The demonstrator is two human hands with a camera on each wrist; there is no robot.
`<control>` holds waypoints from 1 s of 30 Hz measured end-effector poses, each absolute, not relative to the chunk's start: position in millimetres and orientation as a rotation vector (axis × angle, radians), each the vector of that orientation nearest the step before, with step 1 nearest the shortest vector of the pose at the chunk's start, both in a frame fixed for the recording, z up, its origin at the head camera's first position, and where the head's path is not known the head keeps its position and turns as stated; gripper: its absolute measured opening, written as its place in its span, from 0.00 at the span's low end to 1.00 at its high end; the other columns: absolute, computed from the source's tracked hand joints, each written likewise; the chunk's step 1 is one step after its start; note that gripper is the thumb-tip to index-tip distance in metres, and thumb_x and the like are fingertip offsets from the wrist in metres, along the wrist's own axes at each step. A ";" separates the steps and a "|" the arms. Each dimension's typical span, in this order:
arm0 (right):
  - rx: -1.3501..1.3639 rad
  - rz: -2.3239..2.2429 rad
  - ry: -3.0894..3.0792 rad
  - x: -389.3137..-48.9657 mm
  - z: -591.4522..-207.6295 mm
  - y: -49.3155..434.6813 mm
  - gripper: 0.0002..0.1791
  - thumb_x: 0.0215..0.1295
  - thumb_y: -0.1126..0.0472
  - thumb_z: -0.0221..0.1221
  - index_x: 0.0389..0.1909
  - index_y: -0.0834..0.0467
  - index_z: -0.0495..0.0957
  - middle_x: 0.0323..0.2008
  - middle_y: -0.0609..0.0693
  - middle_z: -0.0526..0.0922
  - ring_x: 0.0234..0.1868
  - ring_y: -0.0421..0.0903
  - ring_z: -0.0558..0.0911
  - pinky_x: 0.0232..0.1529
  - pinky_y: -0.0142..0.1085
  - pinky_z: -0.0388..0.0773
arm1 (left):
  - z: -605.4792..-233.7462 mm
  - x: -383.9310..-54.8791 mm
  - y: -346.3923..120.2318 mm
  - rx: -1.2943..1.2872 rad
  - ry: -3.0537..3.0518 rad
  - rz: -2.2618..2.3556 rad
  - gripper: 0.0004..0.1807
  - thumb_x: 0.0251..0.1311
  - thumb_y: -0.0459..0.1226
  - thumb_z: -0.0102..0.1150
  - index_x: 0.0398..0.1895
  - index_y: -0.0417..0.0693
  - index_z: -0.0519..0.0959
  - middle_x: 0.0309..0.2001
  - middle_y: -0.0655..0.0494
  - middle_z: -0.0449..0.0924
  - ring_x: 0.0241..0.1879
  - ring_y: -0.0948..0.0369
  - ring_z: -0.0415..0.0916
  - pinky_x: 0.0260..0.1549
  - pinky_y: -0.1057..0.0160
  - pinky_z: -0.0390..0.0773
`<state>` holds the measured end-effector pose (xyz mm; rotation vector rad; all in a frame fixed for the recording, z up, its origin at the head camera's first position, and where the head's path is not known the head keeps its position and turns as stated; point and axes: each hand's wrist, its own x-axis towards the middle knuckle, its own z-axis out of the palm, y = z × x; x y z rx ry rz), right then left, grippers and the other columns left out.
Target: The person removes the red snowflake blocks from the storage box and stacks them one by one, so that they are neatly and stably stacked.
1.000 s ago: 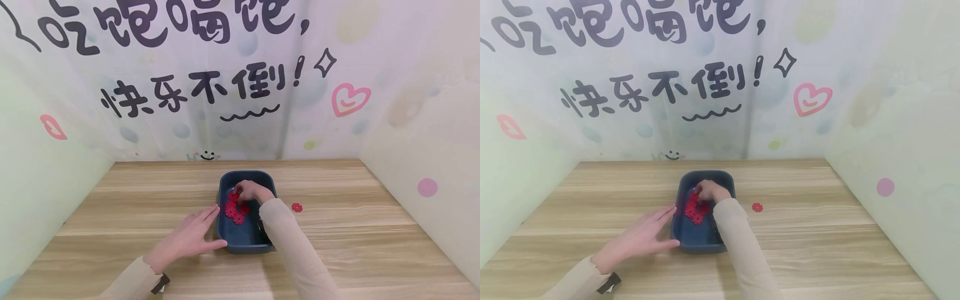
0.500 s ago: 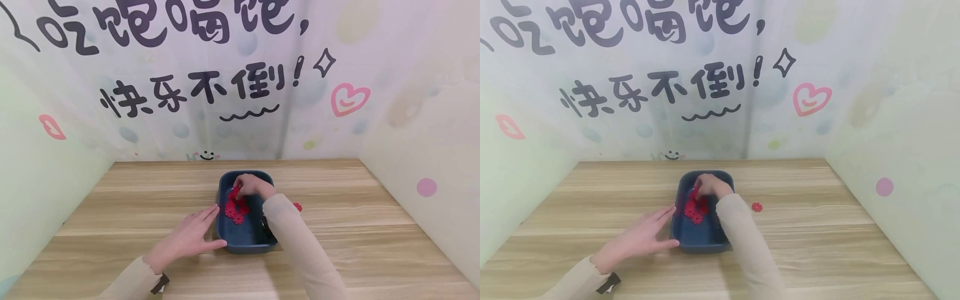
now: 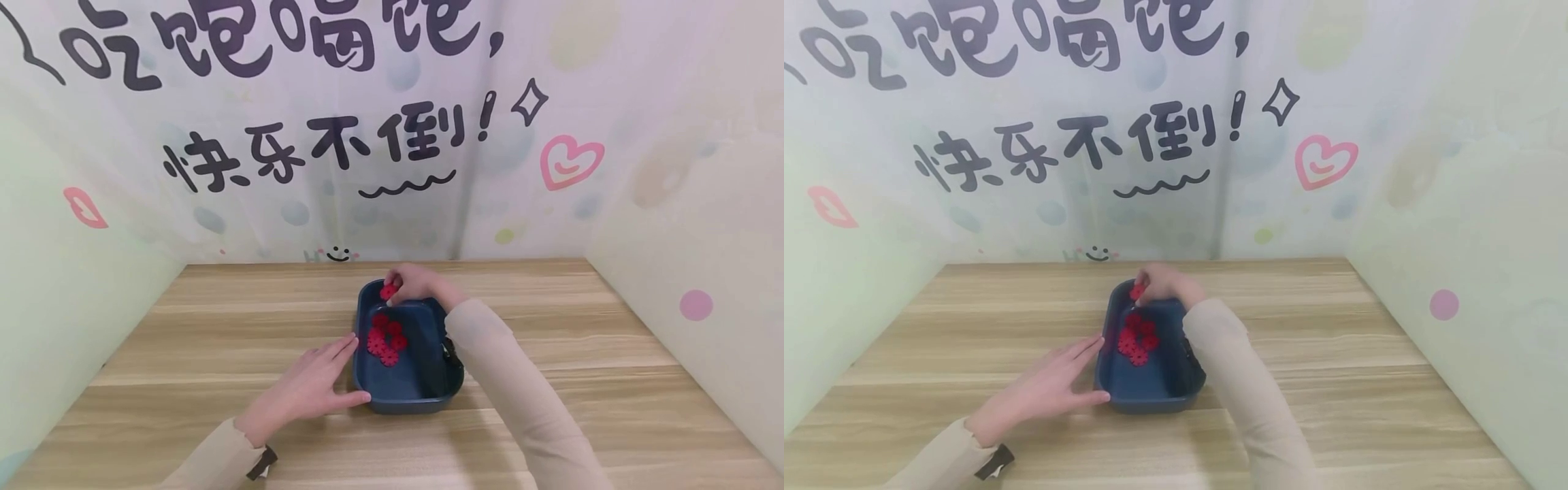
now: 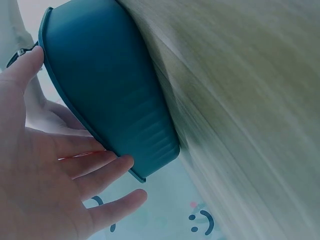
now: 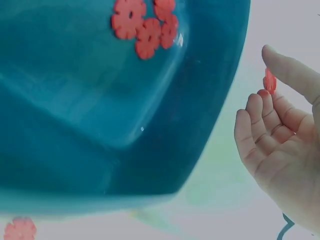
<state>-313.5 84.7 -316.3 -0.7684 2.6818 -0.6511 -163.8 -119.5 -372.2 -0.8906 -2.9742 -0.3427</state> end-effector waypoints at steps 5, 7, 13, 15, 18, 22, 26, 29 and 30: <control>-0.815 -0.669 2.663 -313.9 -309.3 94.3 0.17 0.50 0.61 0.64 0.40 0.61 0.71 0.34 0.51 0.74 0.37 0.47 0.71 0.41 0.37 0.68 | -371.9 -163.4 -119.5 -0.881 -2.979 -0.351 0.49 0.47 0.67 0.45 0.62 0.38 0.59 0.62 0.47 0.58 0.58 0.51 0.59 0.50 0.48 0.62; -0.832 -0.678 2.657 -314.5 -308.1 99.3 0.18 0.50 0.61 0.64 0.40 0.61 0.71 0.34 0.51 0.74 0.37 0.47 0.71 0.41 0.37 0.68 | -372.0 -163.4 -119.7 -0.880 -2.979 -0.347 0.50 0.47 0.67 0.44 0.62 0.38 0.60 0.62 0.47 0.58 0.58 0.51 0.60 0.50 0.48 0.62; -0.872 -0.759 2.656 -315.2 -307.6 116.5 0.17 0.50 0.61 0.64 0.40 0.61 0.71 0.34 0.51 0.75 0.36 0.46 0.72 0.38 0.36 0.69 | -371.8 -162.9 -120.1 -0.875 -2.985 -0.361 0.49 0.47 0.67 0.45 0.63 0.38 0.59 0.62 0.47 0.57 0.58 0.51 0.58 0.50 0.47 0.62; -0.901 -0.797 2.658 -314.9 -307.8 122.6 0.17 0.50 0.62 0.64 0.40 0.61 0.71 0.33 0.51 0.75 0.34 0.46 0.72 0.36 0.36 0.69 | -372.3 -162.8 -120.0 -0.872 -2.988 -0.368 0.49 0.47 0.67 0.46 0.63 0.39 0.59 0.63 0.47 0.57 0.58 0.51 0.58 0.51 0.48 0.62; -0.944 -0.833 2.669 -313.7 -308.1 132.1 0.16 0.50 0.63 0.64 0.40 0.61 0.72 0.33 0.51 0.74 0.32 0.46 0.72 0.35 0.37 0.70 | -372.7 -162.8 -119.9 -0.873 -2.985 -0.366 0.49 0.47 0.67 0.45 0.63 0.39 0.59 0.62 0.47 0.57 0.58 0.52 0.58 0.50 0.48 0.62; -0.955 -0.864 2.686 -311.6 -309.6 145.6 0.17 0.51 0.62 0.63 0.41 0.62 0.71 0.34 0.52 0.74 0.32 0.47 0.71 0.36 0.37 0.70 | -374.3 -163.4 -120.0 -0.880 -2.977 -0.347 0.49 0.47 0.67 0.44 0.63 0.38 0.59 0.62 0.47 0.58 0.58 0.52 0.59 0.50 0.49 0.63; -0.949 -0.913 2.695 -310.4 -313.3 158.6 0.19 0.52 0.62 0.62 0.43 0.63 0.69 0.36 0.53 0.72 0.33 0.47 0.71 0.36 0.37 0.71 | -375.7 -163.9 -120.4 -0.883 -2.971 -0.340 0.50 0.47 0.68 0.42 0.63 0.38 0.59 0.62 0.47 0.57 0.58 0.52 0.59 0.50 0.49 0.63; -0.966 -0.953 2.695 -308.6 -316.8 167.5 0.19 0.51 0.63 0.62 0.43 0.64 0.69 0.36 0.53 0.72 0.33 0.48 0.72 0.37 0.38 0.71 | -376.2 -164.1 -121.1 -0.885 -2.968 -0.340 0.50 0.47 0.69 0.41 0.63 0.38 0.59 0.62 0.47 0.57 0.58 0.52 0.59 0.50 0.49 0.63; -0.979 -0.965 2.693 -308.1 -318.3 170.2 0.20 0.51 0.63 0.62 0.43 0.65 0.69 0.36 0.53 0.72 0.34 0.48 0.72 0.38 0.39 0.71 | -376.4 -164.1 -121.3 -0.885 -2.968 -0.339 0.50 0.47 0.69 0.40 0.63 0.38 0.59 0.62 0.47 0.57 0.58 0.52 0.59 0.50 0.49 0.63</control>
